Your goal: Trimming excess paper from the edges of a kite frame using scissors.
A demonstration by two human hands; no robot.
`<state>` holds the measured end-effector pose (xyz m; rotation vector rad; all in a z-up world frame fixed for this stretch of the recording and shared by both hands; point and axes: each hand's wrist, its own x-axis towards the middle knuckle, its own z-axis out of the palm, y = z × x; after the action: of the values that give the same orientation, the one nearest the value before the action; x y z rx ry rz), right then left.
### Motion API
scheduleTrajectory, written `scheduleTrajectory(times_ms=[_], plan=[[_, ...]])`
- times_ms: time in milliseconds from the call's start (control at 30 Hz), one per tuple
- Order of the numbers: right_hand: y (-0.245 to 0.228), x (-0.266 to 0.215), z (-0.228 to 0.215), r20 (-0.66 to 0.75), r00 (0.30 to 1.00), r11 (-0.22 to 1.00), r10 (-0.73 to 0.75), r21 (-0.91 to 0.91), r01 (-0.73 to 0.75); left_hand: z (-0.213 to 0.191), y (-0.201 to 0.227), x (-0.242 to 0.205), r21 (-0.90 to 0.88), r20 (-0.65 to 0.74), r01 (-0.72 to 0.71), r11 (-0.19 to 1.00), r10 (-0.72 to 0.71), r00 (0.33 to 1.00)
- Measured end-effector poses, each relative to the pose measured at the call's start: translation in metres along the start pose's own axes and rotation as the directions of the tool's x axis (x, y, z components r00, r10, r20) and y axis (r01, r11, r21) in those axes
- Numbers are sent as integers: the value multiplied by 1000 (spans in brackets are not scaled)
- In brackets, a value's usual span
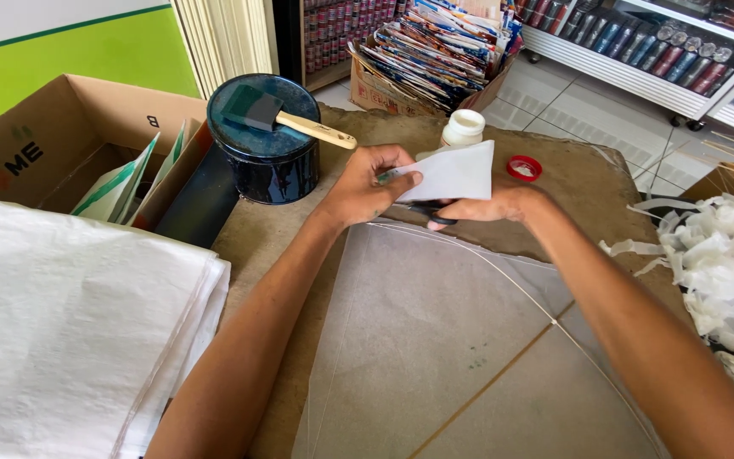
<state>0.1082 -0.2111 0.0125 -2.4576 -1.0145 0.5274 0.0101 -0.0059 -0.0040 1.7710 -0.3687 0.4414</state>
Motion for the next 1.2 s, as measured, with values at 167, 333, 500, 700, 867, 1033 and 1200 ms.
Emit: scheduleTrajectory(times_ms=[167, 333, 500, 700, 867, 1033, 1200], plan=[[-18, -75, -46, 25, 984, 983, 177, -60, -175, 2, -18, 7, 86, 12, -55, 995, 54, 998], [-32, -148, -60, -28, 968, 968, 251, 16, -251, 11, 14, 7, 158, 9, 81, 984, -83, 996], [-12, -198, -45, -286, 870, 908, 402, 5, -418, 42, 19, 10, 222, 98, 48, 974, -71, 993], [12, -237, -23, -385, 826, 910, 411, 119, -397, 86, 34, 30, 194, 252, -65, 979, 14, 968], [27, -257, -26, -486, 784, 922, 387, 189, -338, 141, 44, 44, 132, 253, -83, 988, 47, 966], [44, -277, -34, -569, 705, 906, 424, 274, -323, 193, 65, 51, 70, 300, -169, 983, 141, 944], [54, -284, -38, -676, 558, 875, 481, 413, -253, 251, 67, 63, 65, 330, -47, 997, 23, 944]])
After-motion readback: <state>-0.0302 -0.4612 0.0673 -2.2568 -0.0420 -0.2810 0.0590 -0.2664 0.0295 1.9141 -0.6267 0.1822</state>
